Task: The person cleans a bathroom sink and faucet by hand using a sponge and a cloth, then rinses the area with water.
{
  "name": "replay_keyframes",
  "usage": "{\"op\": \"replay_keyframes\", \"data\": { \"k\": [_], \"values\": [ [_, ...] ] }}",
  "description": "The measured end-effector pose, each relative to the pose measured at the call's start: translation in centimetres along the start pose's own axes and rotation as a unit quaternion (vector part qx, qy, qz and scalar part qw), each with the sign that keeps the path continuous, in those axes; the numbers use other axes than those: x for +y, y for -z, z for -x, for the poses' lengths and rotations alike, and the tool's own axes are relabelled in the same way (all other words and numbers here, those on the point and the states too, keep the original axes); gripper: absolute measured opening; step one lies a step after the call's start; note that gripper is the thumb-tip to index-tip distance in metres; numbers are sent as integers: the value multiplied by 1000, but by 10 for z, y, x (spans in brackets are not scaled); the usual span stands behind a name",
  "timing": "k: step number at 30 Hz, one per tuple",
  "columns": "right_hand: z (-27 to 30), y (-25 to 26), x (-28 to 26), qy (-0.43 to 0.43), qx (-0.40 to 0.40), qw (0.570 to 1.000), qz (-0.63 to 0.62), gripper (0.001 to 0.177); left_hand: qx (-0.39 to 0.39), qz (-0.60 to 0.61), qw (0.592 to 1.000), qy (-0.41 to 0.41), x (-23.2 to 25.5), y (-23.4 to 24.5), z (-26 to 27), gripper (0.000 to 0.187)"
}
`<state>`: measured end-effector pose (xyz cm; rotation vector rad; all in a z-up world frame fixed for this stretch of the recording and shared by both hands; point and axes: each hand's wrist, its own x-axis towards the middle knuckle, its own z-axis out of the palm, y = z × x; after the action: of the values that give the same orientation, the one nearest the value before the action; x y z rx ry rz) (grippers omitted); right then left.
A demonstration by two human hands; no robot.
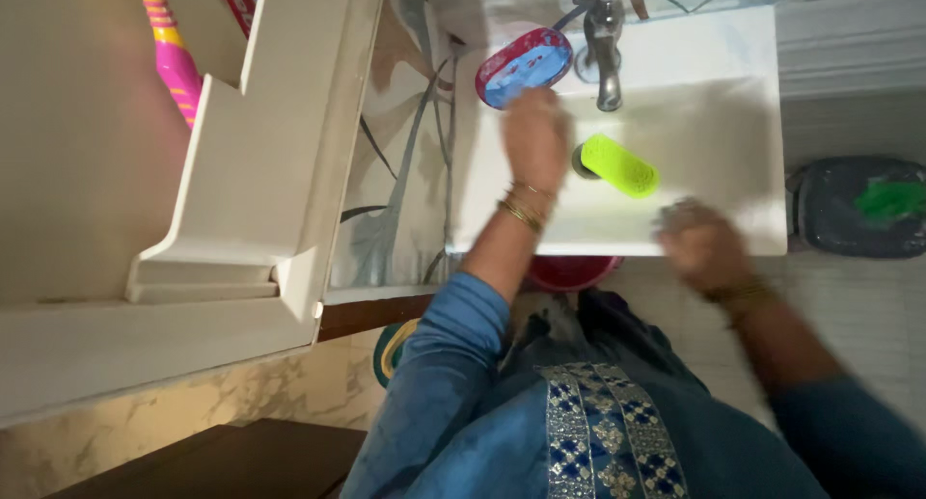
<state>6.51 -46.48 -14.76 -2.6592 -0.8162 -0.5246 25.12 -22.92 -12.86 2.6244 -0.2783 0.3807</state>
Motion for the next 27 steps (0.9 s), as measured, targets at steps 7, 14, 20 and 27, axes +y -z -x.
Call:
{"op": "replay_keyframes", "data": {
  "k": [7, 14, 20, 27],
  "values": [
    [-24, -5, -43, -32, 17, 989, -141, 7, -71, -28, 946, -314, 12, -111, 18, 39],
    [9, -4, 16, 56, 75, 996, 5, 9, -207, -11, 954, -216, -4, -10, 23, 53],
    [-84, -85, -86, -90, -206, 966, -125, 50, -40, -85, 988, -122, -15, 78, -26, 38],
    [-16, 46, 3, -134, -246, 960, 17, 49, 72, 26, 992, -98, -38, 86, -57, 57]
  ]
}}
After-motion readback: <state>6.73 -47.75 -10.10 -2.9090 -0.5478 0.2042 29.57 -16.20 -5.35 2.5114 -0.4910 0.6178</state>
